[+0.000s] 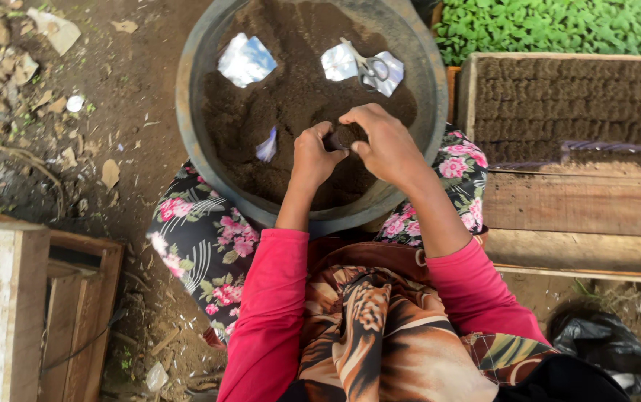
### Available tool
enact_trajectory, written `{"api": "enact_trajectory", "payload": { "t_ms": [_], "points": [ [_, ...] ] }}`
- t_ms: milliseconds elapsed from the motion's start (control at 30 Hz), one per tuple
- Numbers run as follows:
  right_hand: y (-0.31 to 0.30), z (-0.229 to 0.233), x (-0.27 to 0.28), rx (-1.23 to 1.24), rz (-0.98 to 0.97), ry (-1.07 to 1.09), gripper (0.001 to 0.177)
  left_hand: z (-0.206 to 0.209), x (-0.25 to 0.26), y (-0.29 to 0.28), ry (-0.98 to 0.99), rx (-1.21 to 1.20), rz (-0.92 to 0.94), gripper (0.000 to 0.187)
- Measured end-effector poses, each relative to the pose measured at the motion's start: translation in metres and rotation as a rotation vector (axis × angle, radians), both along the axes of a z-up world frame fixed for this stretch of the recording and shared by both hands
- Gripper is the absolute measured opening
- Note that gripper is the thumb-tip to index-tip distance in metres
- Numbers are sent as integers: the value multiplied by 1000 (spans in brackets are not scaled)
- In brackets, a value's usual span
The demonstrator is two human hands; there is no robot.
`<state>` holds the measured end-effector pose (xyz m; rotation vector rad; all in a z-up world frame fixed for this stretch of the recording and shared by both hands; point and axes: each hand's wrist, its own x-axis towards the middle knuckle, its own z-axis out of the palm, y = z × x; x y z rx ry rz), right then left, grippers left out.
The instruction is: The person sits on the ground and wraps small items from a large basin of soil into small white paper packets. They fold the paper around the contents to form neat bundles and place them back into the basin. A pair of scissors is visible in the basin but is not used during the clip.
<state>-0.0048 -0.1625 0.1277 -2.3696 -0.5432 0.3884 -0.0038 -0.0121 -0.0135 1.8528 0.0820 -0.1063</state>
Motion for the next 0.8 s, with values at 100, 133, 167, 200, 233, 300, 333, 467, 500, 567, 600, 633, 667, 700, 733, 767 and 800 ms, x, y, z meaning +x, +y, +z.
{"api": "enact_trajectory", "payload": {
  "t_ms": [100,133,167,200,233,300,333,467,500,567,600,633,667,700,733,767,800],
  "points": [
    [-13,8,2,-25,10,71,44,62,0,-18,28,-88,-61,51],
    [-18,1,4,-29,-19,70,44,58,2,-22,27,-93,-90,51],
    [-26,-5,5,-16,-43,60,36,53,6,-28,-23,-89,-104,58],
    [-35,-11,8,-4,-66,50,28,49,11,-36,-73,-87,-117,66],
    [-54,-22,10,-10,-110,50,28,42,10,-38,-71,-95,-160,66],
    [-92,-45,16,155,-135,-163,30,28,13,-39,-92,-94,-192,56],
    [-125,-55,17,149,-168,-164,30,22,19,-30,-90,-99,-225,56],
    [-257,-101,19,-17,-574,-269,29,-19,39,43,-282,509,-17,46],
    [-292,-115,19,-167,-749,-283,28,-34,41,69,-336,779,32,48],
    [-404,-193,3,-324,-897,-326,32,-59,36,93,-188,863,70,47],
    [-449,-219,14,-483,-1038,-371,36,-71,32,106,-38,945,112,47],
    [-466,-227,16,-483,-1035,-369,36,-93,34,115,-36,946,113,47],
    [-483,-235,17,-554,-1106,-312,32,-114,36,124,37,940,114,37],
    [-501,-243,17,-627,-1180,-252,28,-136,39,133,107,933,112,29],
    [-508,-255,19,-627,-1180,-251,28,-132,35,130,109,934,110,29],
    [-515,-266,23,-603,-1211,-208,25,-128,33,128,98,957,130,17],
    [-522,-278,26,-579,-1242,-166,22,-124,31,126,87,981,150,11]
  ]
}}
